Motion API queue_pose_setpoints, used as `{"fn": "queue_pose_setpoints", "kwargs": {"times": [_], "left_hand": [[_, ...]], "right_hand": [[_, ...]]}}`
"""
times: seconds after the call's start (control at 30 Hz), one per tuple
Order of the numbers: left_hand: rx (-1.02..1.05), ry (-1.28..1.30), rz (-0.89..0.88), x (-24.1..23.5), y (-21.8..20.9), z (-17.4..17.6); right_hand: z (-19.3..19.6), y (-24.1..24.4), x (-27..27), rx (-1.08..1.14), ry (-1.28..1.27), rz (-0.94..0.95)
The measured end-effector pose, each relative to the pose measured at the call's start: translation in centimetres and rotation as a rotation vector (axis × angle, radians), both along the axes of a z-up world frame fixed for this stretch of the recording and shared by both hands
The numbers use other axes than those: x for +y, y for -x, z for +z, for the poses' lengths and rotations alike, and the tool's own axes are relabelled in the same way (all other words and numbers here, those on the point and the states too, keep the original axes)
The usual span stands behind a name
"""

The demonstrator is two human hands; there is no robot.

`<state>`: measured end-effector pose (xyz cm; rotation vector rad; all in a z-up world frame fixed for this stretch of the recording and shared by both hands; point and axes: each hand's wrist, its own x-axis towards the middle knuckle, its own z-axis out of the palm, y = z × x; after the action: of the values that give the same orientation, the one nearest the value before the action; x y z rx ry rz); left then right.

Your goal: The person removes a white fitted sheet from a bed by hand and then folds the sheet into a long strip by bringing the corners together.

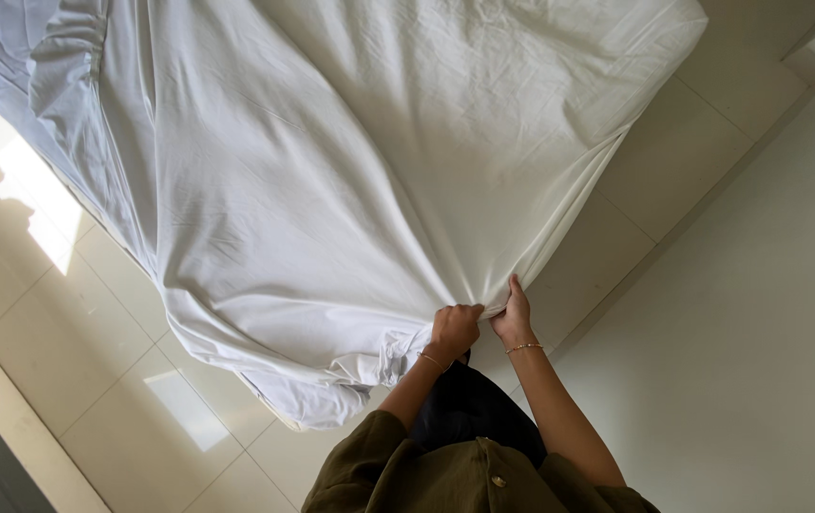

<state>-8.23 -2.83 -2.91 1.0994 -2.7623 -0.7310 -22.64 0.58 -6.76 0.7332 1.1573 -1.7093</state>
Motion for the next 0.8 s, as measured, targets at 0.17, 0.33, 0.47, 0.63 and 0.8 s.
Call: {"fn": "queue_pose_setpoints", "kwargs": {"times": [0.17, 0.33, 0.47, 0.63, 0.8], "left_hand": [[0.002, -0.054, -0.053, -1.5, -0.8, 3.0], [-0.002, -0.072, -0.103, -1.4, -0.9, 3.4], [-0.062, -0.077, -0.134, -2.6, -1.1, 5.9], [-0.159, -0.183, -0.08, -4.2, 1.5, 12.8], [-0.154, -0.131, -0.094, -3.2, 9.5, 12.4]], "right_hand": [[-5.1, 3.5, -1.7, 0.0, -0.004, 0.224], [-2.0, 10.0, -2.8, 0.04, 0.003, 0.162], [-1.7, 9.9, -3.4, 0.089, -0.082, 0.082], [4.5, 6.8, -5.0, 0.123, -0.164, 0.017], [6.2, 8.5, -4.8, 0.07, -0.025, -0.029]]}}
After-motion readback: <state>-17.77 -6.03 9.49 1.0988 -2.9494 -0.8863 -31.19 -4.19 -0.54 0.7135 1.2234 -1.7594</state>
